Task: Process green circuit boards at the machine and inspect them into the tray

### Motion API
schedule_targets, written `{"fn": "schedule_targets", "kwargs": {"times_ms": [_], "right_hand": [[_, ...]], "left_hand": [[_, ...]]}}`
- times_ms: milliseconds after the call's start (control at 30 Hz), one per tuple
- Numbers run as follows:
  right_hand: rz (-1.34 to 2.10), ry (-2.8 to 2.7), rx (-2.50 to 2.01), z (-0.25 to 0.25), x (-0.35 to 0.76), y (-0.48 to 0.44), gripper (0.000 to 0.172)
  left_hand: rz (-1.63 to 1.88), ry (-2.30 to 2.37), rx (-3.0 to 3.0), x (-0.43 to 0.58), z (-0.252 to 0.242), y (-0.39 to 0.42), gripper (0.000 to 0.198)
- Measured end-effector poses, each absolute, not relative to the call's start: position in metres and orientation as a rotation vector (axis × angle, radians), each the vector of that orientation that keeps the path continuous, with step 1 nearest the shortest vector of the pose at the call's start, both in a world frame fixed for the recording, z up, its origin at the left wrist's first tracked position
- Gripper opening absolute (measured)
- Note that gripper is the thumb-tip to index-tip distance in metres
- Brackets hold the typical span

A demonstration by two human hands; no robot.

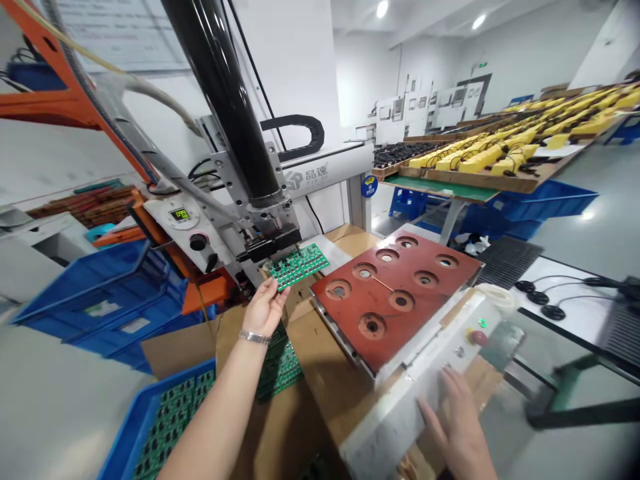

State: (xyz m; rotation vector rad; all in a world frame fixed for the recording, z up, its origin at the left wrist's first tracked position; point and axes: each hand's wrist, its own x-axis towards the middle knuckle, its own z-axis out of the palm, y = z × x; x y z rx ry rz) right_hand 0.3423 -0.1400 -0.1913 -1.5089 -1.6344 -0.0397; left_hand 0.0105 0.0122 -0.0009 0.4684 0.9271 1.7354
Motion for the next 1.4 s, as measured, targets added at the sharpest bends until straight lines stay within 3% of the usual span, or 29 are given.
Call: {"fn": "schedule_targets", "kwargs": {"times_ms": [1400], "right_hand": [[-0.031, -1.635, -1.512, -0.189, 0.341, -0.141, 0.059]], "left_hand": [[1.782, 0.926, 0.446, 0.013, 0.006, 0.022, 0.019]]}}
